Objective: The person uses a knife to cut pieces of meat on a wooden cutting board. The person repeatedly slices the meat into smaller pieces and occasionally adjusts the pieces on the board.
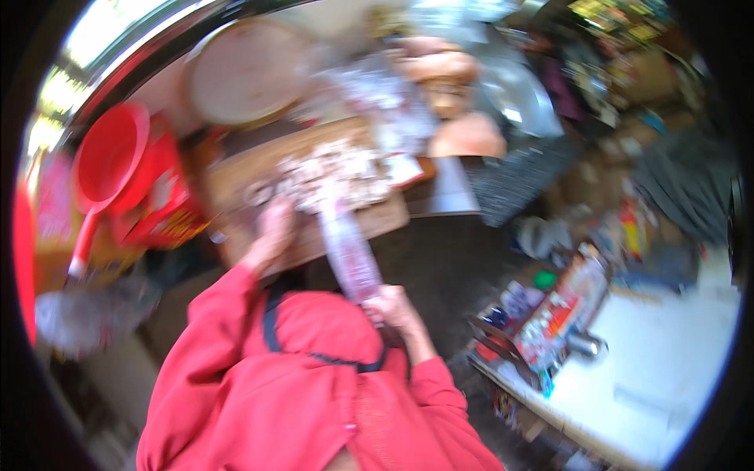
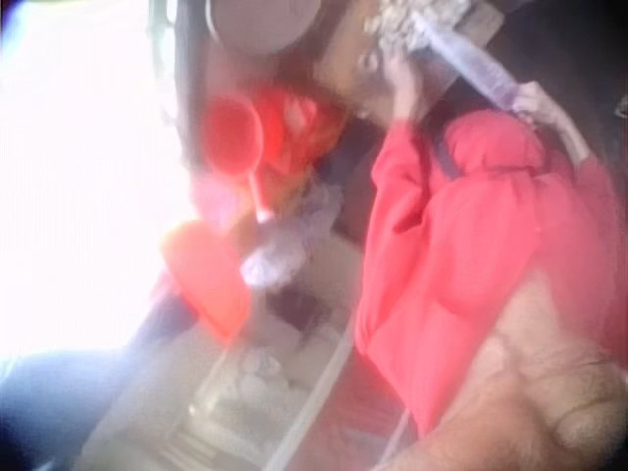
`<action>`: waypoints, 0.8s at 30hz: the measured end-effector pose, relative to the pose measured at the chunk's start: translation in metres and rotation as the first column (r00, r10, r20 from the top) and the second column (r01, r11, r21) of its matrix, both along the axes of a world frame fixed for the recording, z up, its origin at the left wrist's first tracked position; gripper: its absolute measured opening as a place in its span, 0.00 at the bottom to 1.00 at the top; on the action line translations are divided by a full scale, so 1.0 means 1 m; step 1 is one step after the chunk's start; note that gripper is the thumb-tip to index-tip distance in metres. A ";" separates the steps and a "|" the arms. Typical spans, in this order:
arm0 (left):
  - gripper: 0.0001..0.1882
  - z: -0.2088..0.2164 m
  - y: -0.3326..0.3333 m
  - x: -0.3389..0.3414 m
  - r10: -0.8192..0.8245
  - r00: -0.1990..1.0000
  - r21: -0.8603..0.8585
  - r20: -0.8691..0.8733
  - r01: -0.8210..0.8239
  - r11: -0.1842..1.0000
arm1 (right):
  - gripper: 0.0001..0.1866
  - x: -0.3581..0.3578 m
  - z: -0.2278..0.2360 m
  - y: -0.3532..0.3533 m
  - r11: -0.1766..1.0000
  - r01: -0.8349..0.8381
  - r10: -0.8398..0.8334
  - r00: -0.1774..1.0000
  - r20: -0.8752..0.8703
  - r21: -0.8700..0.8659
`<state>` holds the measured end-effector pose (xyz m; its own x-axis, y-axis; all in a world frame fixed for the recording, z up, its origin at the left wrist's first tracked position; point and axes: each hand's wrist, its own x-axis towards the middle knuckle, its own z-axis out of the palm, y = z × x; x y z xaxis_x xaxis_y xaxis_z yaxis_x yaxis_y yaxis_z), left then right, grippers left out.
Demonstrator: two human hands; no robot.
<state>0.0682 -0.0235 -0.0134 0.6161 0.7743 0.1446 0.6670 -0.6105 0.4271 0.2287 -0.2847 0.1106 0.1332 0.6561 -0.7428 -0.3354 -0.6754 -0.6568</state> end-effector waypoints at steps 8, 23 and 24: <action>0.06 0.011 0.009 -0.018 -0.366 0.930 0.084 -0.008 0.366 0.927 | 0.09 0.014 0.002 0.004 0.984 -0.140 0.129 0.987 0.099 0.113; 0.10 0.118 -0.004 0.039 0.218 0.946 -0.915 0.241 0.147 0.375 | 0.09 0.017 0.033 -0.080 0.977 0.211 -0.214 0.966 0.143 0.035; 0.10 0.131 -0.004 0.060 0.261 0.931 -0.947 0.256 0.187 0.263 | 0.10 0.017 0.037 -0.092 0.963 0.270 -0.270 0.956 0.117 0.015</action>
<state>0.1278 -0.0278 0.1181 0.6727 0.4986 -0.5467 0.3727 0.4100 0.8325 0.2459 -0.3763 0.1475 0.3909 0.5830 -0.7122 -0.4264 -0.5710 -0.7015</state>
